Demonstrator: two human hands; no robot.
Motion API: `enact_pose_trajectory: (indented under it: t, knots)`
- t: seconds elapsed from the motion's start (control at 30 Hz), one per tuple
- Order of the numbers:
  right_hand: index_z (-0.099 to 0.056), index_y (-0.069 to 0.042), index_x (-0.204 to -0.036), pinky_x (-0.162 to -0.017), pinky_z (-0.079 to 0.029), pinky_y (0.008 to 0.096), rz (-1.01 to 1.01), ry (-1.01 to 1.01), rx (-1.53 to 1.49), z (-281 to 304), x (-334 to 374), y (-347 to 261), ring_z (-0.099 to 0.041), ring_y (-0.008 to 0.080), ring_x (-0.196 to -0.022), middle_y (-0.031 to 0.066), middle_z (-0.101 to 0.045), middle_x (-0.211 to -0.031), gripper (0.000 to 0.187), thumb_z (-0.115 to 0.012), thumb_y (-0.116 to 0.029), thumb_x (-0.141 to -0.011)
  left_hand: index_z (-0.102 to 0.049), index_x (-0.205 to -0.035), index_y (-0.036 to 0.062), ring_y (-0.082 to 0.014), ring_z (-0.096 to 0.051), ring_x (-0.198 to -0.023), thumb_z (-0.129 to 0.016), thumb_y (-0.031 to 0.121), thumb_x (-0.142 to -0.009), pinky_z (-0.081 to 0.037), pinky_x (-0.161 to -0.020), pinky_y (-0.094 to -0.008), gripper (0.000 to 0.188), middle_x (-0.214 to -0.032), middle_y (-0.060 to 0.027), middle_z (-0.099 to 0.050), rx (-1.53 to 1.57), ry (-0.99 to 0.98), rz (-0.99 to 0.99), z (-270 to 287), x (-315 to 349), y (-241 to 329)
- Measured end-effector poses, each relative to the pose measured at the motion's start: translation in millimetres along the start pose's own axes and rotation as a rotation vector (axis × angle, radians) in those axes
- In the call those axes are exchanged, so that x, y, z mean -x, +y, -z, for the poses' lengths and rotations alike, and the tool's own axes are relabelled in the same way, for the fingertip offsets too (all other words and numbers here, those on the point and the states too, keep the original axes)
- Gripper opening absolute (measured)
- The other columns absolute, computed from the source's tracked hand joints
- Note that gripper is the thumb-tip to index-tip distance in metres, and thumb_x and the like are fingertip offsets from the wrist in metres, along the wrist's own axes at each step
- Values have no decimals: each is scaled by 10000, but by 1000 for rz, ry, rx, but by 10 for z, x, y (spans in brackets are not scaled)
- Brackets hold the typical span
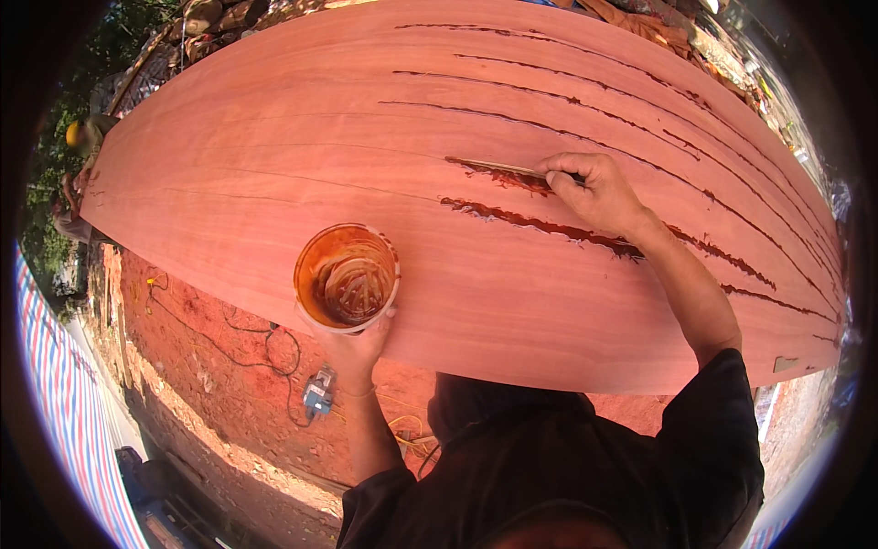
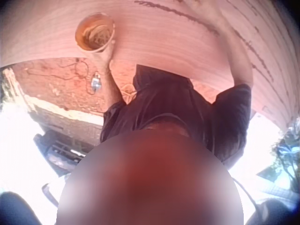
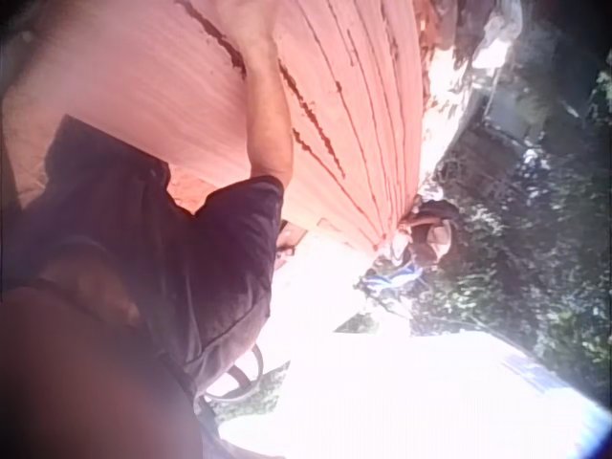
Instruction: The person applies a reddish paste into the grooves of a large pink wooden board using a small stick. They repeatedly dip the stick into a container, spread the paste along the grooves, and later add liquid from a white jug to the container before continuing to fill the grooves.
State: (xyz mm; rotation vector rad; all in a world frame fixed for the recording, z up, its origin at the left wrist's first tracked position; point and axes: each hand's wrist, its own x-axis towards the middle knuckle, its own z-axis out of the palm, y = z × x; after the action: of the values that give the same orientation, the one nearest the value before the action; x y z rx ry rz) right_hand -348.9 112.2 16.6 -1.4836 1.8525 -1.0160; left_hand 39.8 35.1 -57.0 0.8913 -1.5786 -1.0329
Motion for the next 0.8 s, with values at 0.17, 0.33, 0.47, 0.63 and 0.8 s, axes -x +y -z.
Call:
enact_pose_trajectory:
  t: [0.17,0.33,0.47,0.63,0.8]
  knots:
    - [-746,28,-1100,-705,-521,285,79,7,36,33,-34,15,-610,104,-763,81,-727,-892,200,-606,-52,-981,-219,-1532,-19,-324,-543,-1332,-980,296,-704,-498,-1097,-445,1168,-1469,-226,-448,-33,-2,-23,-4,-15,3]
    - [-764,-18,-1054,-732,-557,359,267,2,222,66,-18,-21,-698,236,-801,145,-733,-886,201,-606,-58,-936,-224,-1523,-25,-320,-541,-1330,-981,308,-707,-497,-1099,-443,1162,-1468,-231,-445,-6,11,-28,-16,-7,10]
    - [-767,-32,-1058,-773,-566,413,262,-53,300,97,16,-52,-704,322,-882,157,-744,-950,195,-637,-83,-921,-226,-1518,-29,-318,-544,-1327,-978,300,-713,-503,-1094,-441,1150,-1463,-228,-448,-15,13,-45,-18,-3,9]
    - [-760,15,-1108,-774,-567,400,310,-58,363,79,55,-76,-702,315,-879,181,-752,-1038,207,-682,-32,-922,-226,-1518,-28,-317,-548,-1324,-974,274,-716,-508,-1090,-438,1137,-1462,-225,-450,-21,-3,-54,-7,-8,7]
    - [-763,-26,-1069,-794,-564,441,305,-42,353,88,117,-129,-698,357,-915,172,-754,-1032,200,-656,-79,-909,-251,-1503,-27,-310,-561,-1311,-977,256,-705,-512,-1084,-439,1115,-1447,-221,-466,1,23,-46,-22,-6,14]
